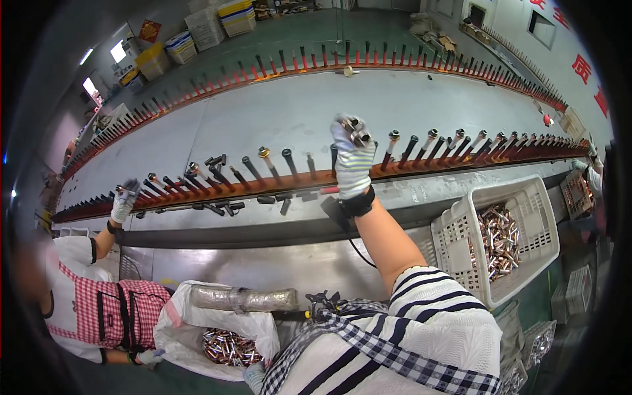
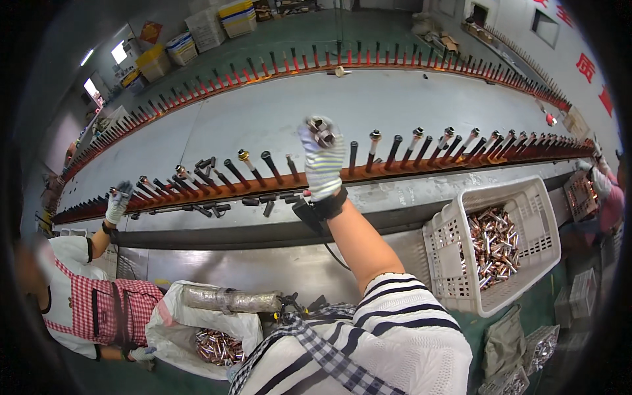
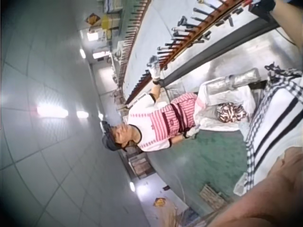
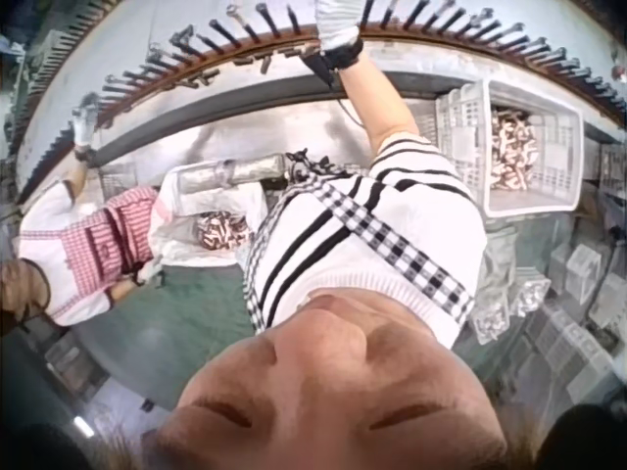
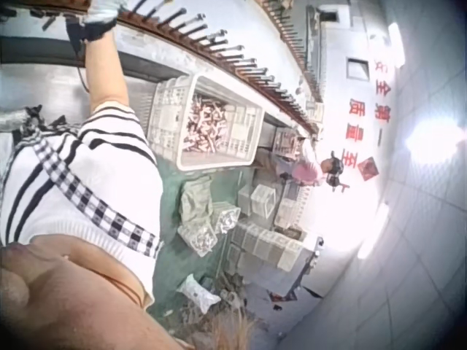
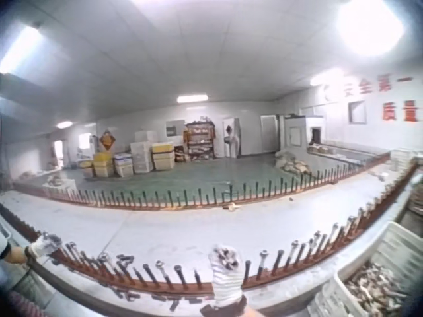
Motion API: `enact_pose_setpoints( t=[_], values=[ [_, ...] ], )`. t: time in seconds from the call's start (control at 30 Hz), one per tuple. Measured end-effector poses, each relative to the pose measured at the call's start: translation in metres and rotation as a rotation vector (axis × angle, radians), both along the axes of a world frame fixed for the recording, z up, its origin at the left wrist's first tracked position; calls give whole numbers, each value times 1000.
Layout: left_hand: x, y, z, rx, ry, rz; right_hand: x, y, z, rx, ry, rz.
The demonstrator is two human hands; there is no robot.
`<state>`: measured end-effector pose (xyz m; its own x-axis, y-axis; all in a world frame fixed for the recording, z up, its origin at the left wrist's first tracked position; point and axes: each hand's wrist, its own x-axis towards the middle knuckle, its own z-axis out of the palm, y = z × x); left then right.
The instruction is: The recorder and another worker are sorting and placing small cylindrical metal parts onto a series of vertical pegs on an industrial assembly or testing line.
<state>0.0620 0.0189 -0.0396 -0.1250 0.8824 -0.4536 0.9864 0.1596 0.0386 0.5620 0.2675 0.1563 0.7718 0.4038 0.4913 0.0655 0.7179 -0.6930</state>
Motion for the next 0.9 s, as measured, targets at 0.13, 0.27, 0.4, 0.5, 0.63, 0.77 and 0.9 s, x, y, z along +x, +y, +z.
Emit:
enact_pose_setpoints(
  t=[0.13, 0.27, 0.4, 0.5, 0.63, 0.77, 0.9],
  values=[
    [-1, -1, 0, 9, 0, -7, 10, -8, -53, 107, 302, -117],
    [1, 1, -3, 11, -1, -54, 80, 23, -142, 118, 600, 158],
    [-3, 0, 1, 6, 24, -32, 53, 11, -79, -334, -578, -392],
    [-1, 1, 0, 12, 14, -48, 55, -11, -37, -34, -75, -69],
    [-1, 0, 2, 25, 14, -47, 75, -23, -77, 55, 67, -390],
    [2, 5, 3, 24, 15, -67, 132, -19, -139, 276, 571, -15],
    [0, 5, 4, 22, 26, -63, 117, -3, -122, 103, 403, 132]
  ],
)
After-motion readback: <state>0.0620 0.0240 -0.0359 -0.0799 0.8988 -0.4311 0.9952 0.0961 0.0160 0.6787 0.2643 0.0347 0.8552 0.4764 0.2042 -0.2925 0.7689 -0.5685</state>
